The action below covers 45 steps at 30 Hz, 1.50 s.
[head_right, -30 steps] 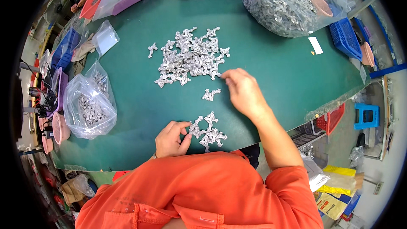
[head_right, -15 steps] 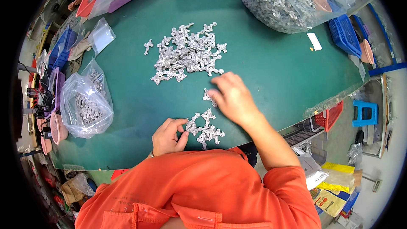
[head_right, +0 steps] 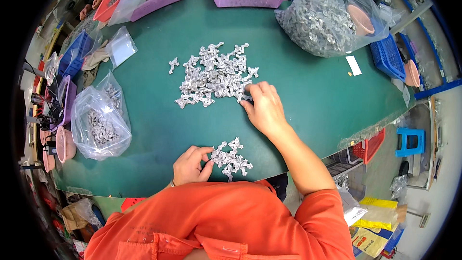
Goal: The person sorts small, grey, cross-shaped plastic parts on a green table, separating them into piles and placing some into a clear plastic bag. The person uses both hands to pick up and arrange the parts throughout the video.
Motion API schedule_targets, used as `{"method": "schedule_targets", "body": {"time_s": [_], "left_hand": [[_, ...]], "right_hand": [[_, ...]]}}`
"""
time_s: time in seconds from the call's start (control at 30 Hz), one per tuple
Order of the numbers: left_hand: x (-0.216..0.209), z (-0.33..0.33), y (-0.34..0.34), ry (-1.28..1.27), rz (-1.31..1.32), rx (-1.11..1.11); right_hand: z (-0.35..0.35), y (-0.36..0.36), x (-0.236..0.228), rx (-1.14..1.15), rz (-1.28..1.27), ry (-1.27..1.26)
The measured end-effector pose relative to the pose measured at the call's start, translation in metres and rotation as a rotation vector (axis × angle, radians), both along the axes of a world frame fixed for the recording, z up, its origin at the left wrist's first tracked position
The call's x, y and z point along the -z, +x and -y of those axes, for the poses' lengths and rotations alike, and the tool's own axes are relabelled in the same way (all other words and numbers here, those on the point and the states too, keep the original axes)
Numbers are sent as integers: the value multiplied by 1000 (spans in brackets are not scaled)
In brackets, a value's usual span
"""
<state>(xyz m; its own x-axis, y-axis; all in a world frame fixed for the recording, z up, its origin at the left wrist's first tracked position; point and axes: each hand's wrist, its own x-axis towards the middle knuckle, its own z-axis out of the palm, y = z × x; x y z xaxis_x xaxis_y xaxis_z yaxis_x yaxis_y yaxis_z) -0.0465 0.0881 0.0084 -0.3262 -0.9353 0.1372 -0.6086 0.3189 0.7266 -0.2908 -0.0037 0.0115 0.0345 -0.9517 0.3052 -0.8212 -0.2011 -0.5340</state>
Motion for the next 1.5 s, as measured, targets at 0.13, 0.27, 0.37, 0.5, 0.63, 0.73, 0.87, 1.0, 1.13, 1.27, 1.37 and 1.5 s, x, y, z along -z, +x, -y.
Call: {"method": "schedule_targets", "body": {"time_s": [0.13, 0.27, 0.37, 0.5, 0.63, 0.73, 0.87, 1.0, 1.13, 1.27, 1.37, 1.5], "left_hand": [[2, -1, 1, 9, -10, -3], [2, 0, 2, -1, -2, 1], [5, 0, 1, -19, -4, -2], [5, -1, 1, -7, -14, -11], [4, 0, 1, -13, -5, -1], [5, 0, 1, -14, -6, -2], [4, 0, 1, -3, -3, -6], [5, -1, 1, -16, -9, -13], [3, 0, 0, -26, -8, -21], [4, 0, 1, -25, -14, -13], [2, 0, 1, -10, -15, -13], [4, 0, 2, -33, -24, -18]], "right_hand": [[0, -7, -4, -170, 67, 94], [-14, -11, -17, -349, 92, 92], [-7, -27, -20, -131, 165, 82], [-3, -35, -22, 65, 347, 254], [-3, -25, -13, -1, 260, 178], [-5, -8, -4, -93, 106, 94], [-11, 1, -16, -113, 130, 284], [-11, -16, -18, -463, 574, 818], [5, 9, -32, -535, 233, 353], [42, 37, -6, -388, -164, -281], [39, 32, -6, -394, 52, -119], [30, 12, -46, -398, 147, 532]]}}
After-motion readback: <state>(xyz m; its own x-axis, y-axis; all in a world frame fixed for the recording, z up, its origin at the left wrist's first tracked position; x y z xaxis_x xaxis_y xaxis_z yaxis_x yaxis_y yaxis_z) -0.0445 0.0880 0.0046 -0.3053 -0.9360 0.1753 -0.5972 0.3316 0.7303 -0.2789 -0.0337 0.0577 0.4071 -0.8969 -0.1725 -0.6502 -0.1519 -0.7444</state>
